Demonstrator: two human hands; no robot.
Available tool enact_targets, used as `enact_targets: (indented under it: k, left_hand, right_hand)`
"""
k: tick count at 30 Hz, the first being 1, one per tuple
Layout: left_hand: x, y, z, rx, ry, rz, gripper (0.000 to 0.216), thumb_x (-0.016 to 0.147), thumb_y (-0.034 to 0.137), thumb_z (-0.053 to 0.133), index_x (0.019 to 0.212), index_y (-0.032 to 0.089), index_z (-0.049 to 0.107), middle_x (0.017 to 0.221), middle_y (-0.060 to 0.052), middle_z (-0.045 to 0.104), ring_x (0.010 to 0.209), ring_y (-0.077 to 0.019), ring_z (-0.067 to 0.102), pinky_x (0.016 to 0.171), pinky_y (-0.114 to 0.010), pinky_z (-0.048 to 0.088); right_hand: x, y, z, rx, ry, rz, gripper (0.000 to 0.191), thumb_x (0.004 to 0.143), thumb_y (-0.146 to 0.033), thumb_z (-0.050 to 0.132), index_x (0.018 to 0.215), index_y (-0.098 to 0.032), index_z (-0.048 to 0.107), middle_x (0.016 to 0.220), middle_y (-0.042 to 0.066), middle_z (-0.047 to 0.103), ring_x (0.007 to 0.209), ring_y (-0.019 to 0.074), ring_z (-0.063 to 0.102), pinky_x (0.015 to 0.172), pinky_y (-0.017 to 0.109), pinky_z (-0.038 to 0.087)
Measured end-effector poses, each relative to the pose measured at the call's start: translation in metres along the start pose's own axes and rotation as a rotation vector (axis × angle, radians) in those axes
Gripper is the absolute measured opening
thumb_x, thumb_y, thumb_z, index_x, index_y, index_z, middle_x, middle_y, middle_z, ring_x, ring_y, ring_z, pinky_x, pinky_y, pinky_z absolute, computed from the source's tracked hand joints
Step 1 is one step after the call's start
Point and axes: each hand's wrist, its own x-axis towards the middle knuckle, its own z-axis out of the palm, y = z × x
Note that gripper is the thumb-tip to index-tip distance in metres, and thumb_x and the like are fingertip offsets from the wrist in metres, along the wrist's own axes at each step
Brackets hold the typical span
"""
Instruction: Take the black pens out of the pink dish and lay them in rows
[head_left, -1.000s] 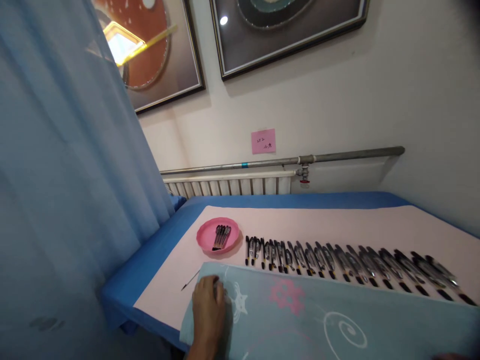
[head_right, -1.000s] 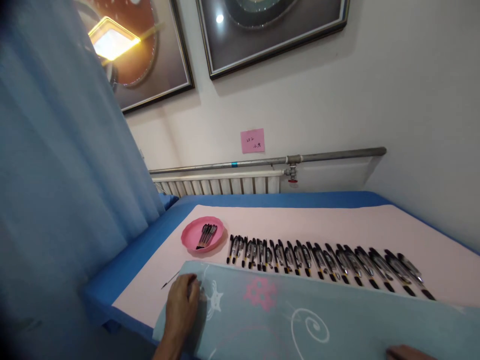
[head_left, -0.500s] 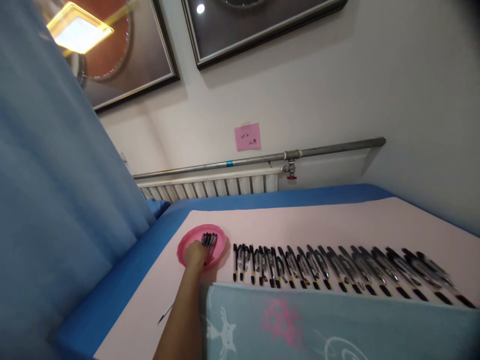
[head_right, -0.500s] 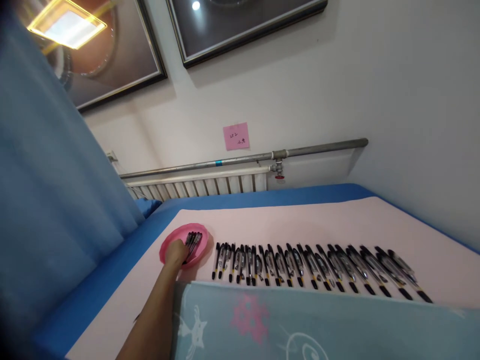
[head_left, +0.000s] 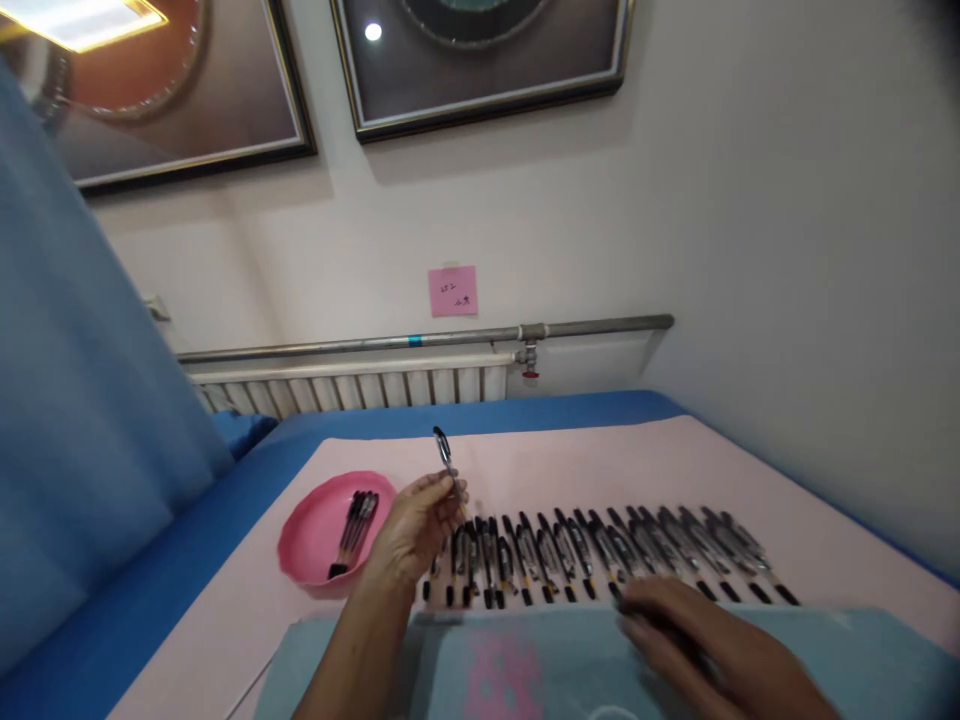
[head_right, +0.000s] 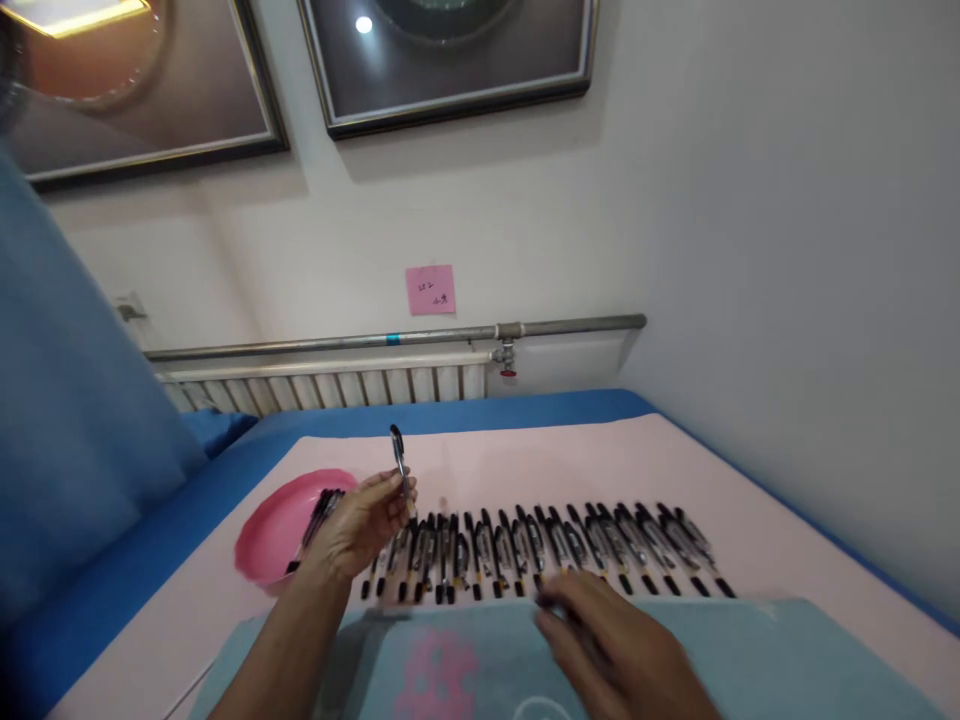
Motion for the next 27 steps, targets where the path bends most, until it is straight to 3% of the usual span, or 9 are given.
enact_targets:
  k: [2, 4, 8, 11, 14, 17, 21, 27]
  left_hand:
    - [0.001, -0.013, 0.024, -0.223, -0.109, -0.099, 0.021, 0.064, 0.020, 0.070, 0.082, 0.013, 0.061, 0.077, -0.006, 0.066, 0.068, -0.0122, 0.061, 0.065, -0.025, 0.046]
    - [0.005, -0.025, 0.037, -0.291, -0.112, -0.083, 0.021, 0.062, 0.020, 0.072, 0.079, 0.014, 0.062, 0.076, -0.004, 0.066, 0.071, -0.0121, 0.061, 0.067, -0.024, 0.044]
    - [0.016, -0.048, 0.036, -0.369, -0.112, 0.012, 0.023, 0.058, 0.023, 0.074, 0.075, 0.013, 0.062, 0.074, -0.003, 0.065, 0.070, -0.0121, 0.060, 0.070, -0.025, 0.044]
    - [0.021, -0.054, 0.024, -0.354, -0.065, -0.011, 0.024, 0.060, 0.025, 0.073, 0.077, 0.013, 0.062, 0.076, -0.005, 0.066, 0.073, -0.0147, 0.062, 0.072, -0.027, 0.044]
    - [0.025, -0.051, 0.014, -0.326, 0.000, -0.016, 0.029, 0.066, 0.032, 0.069, 0.087, 0.013, 0.062, 0.086, -0.009, 0.067, 0.082, -0.0186, 0.062, 0.076, -0.032, 0.045]
    - [0.028, -0.046, 0.010, -0.327, 0.041, -0.012, 0.035, 0.069, 0.034, 0.066, 0.096, 0.013, 0.060, 0.089, -0.011, 0.067, 0.084, -0.0202, 0.063, 0.080, -0.035, 0.045]
    - [0.030, -0.044, 0.007, -0.334, 0.107, -0.006, 0.031, 0.069, 0.029, 0.067, 0.093, 0.012, 0.060, 0.080, -0.009, 0.068, 0.077, -0.0186, 0.064, 0.078, -0.033, 0.045]
    - [0.038, -0.021, -0.026, -0.466, 0.423, 0.174, 0.010, 0.073, 0.020, 0.059, 0.082, 0.014, 0.058, 0.078, -0.005, 0.066, 0.074, -0.0134, 0.063, 0.073, -0.027, 0.047]
  right_hand:
    - [0.035, -0.032, 0.005, 0.098, -0.112, -0.042, 0.026, 0.080, -0.045, 0.040, 0.080, -0.027, 0.059, 0.077, 0.005, 0.063, 0.069, 0.0195, 0.057, 0.062, 0.029, 0.044]
    - [0.071, -0.051, 0.017, 0.134, -0.120, -0.058, 0.026, 0.081, -0.040, 0.041, 0.082, -0.022, 0.059, 0.079, 0.004, 0.064, 0.072, 0.0179, 0.057, 0.065, 0.027, 0.041]
    - [0.112, -0.047, 0.058, 0.297, -0.285, -0.062, 0.019, 0.079, -0.028, 0.046, 0.079, -0.015, 0.060, 0.078, 0.004, 0.064, 0.072, 0.0148, 0.056, 0.063, 0.023, 0.039]
    - [0.112, -0.028, 0.085, 0.412, -0.334, -0.051, 0.015, 0.079, -0.023, 0.044, 0.075, -0.016, 0.056, 0.071, 0.001, 0.061, 0.067, 0.0124, 0.054, 0.060, 0.021, 0.037]
    - [0.104, -0.017, 0.097, 0.457, -0.435, 0.047, 0.016, 0.080, -0.024, 0.043, 0.067, -0.017, 0.049, 0.059, -0.002, 0.053, 0.055, 0.0106, 0.049, 0.051, 0.020, 0.034]
    - [0.100, -0.018, 0.097, 0.475, -0.536, 0.105, 0.019, 0.081, -0.026, 0.042, 0.065, -0.018, 0.046, 0.058, -0.002, 0.053, 0.053, 0.0102, 0.049, 0.049, 0.020, 0.034]
    - [0.099, -0.025, 0.094, 0.464, -0.586, 0.080, 0.022, 0.083, -0.026, 0.042, 0.063, -0.017, 0.045, 0.058, -0.001, 0.054, 0.053, 0.0095, 0.050, 0.052, 0.020, 0.035]
    - [0.096, -0.031, 0.090, 0.443, -0.640, 0.112, 0.023, 0.083, -0.023, 0.043, 0.060, -0.017, 0.042, 0.053, -0.002, 0.051, 0.050, 0.0086, 0.049, 0.050, 0.020, 0.034]
